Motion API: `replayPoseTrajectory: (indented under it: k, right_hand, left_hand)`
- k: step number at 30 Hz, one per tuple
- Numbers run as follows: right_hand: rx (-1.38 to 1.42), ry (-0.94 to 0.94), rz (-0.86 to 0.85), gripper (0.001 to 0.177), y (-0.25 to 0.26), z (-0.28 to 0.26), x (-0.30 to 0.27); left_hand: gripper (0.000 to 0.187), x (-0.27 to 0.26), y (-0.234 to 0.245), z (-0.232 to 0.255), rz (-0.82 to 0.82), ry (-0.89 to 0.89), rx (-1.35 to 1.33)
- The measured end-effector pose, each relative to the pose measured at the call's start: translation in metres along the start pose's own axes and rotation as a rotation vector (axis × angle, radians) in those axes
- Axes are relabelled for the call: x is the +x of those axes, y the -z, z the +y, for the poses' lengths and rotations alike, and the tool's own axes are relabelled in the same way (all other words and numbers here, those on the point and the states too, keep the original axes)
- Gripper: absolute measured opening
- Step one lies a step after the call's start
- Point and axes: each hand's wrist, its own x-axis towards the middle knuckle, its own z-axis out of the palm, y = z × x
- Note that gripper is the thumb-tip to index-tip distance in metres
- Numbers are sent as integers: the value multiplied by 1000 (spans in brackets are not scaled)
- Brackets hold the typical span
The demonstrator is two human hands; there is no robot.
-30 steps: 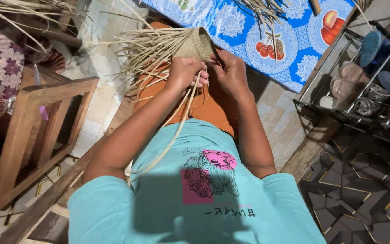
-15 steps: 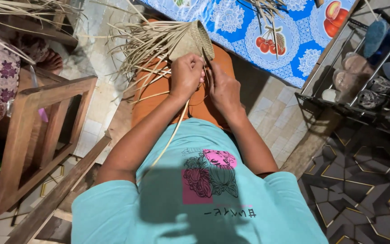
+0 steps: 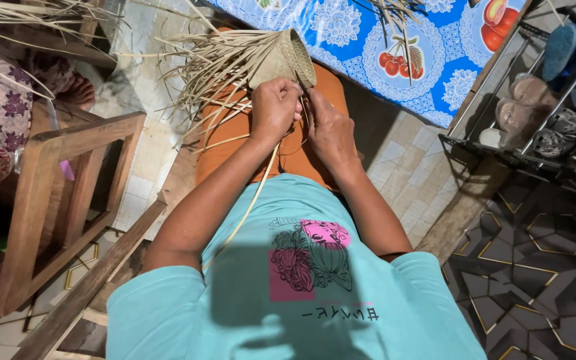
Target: The person is weaving dried plant fibers to construct a small pouch or basket.
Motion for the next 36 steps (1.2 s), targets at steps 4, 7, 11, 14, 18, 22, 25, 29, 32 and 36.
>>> replayPoseTrajectory:
  k: [4,7,11,14,18,22,25,29,32,36]
  right_hand:
    - [-9,3,6,22,0,0,0]
    - [-3,-3,-8,23,-1,1,1]
    - [1,-17,-43,24,0,-1,1]
    - [-9,-3,-19,23,-3,-1,1]
    - [15,-18,-28,22,-4,-5,0]
    - [20,-7,-9,21,-5,-7,1]
    - [6,-12,-4,22,-7,-7,1]
    - [-4,-15,-20,21,-8,-5,1]
    - [35,-34,-66,23,-2,-10,3]
    - [31,-45,-79,22,-3,-10,2]
  left_hand:
    - [14,-1,1,1,-16,14,-13]
    - [14,-1,2,1,-22,24,-25]
    - [15,-2,2,2,-30,44,-37]
    - [15,-1,2,4,-39,59,-43]
    - [15,6,0,-6,-44,110,-80]
    - [15,13,-4,-18,-23,203,-188]
    - [13,15,-4,-17,-19,266,-264]
    - [11,20,-2,-19,-11,355,-373]
    - [10,26,-3,-27,-27,427,-435]
    - [10,36,-4,-38,-48,479,-456]
